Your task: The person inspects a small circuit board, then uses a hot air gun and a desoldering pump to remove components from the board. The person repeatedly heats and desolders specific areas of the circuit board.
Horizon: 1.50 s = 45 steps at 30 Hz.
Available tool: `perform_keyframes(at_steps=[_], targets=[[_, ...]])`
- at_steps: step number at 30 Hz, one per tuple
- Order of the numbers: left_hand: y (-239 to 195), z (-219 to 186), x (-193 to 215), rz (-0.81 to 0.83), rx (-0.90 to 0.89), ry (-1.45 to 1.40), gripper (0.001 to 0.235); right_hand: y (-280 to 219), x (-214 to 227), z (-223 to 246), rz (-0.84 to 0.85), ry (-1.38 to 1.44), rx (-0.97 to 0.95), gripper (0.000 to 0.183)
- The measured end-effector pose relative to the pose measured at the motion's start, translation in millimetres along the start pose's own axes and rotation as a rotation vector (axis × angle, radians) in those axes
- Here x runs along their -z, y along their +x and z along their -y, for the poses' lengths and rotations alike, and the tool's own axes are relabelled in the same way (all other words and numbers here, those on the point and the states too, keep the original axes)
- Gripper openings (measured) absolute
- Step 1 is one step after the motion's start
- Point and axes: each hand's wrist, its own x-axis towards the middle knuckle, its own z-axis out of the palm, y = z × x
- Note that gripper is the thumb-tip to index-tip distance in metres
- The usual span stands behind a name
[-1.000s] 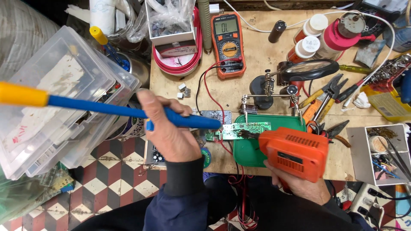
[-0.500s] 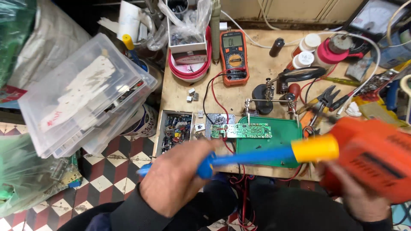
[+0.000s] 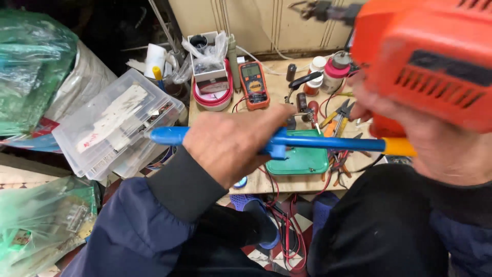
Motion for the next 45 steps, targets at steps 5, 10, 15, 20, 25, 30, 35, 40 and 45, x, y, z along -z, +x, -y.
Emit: perform_keyframes(at_steps=[5, 10, 15, 20, 25, 30, 35, 40, 45], targets=[[-5.0, -27.8, 12.4, 0.341, 0.146, -0.047, 0.052, -20.0, -21.6, 31.2, 0.072, 0.460, -0.076, 0.037], [1.2, -44.8, -17.0, 0.517, 0.197, -0.040, 0.072, -24.8, -44.0, -39.3, 0.267, 0.684, 0.074, 0.080], [4.5, -54.7, -54.9, 0.522, 0.236, -0.133, 0.030, -26.3, -56.3, -28.2, 0.203, 0.472, 0.157, 0.053], [23.9, -44.8, -67.2, 0.571, 0.199, -0.056, 0.017, -17.4, -65.6, -59.2, -0.004, 0.152, 0.261, 0.034], [32.8, -19.0, -61.3, 0.596, 0.138, -0.078, 0.023, -8.2, -66.8, -77.0, -0.050, 0.042, 0.209, 0.041], [-24.0, 60.9, -56.1, 0.536, 0.145, -0.036, 0.049, -14.3, -53.3, -70.6, -0.044, 0.146, -0.240, 0.039], [-82.3, 87.6, -30.5, 0.285, 0.814, -0.200, 0.050, -26.9, -63.8, -96.2, -0.211, 0.120, -0.036, 0.096], [-59.5, 71.0, -78.6, -0.732, 1.227, -1.033, 0.022, -77.4, -115.6, -151.0, -0.198, 0.237, -0.600, 0.090], [-48.1, 79.0, -142.1, -1.243, 1.431, -1.279, 0.027, -96.9, -134.5, -210.3, 0.006, -0.073, -0.372, 0.070]])
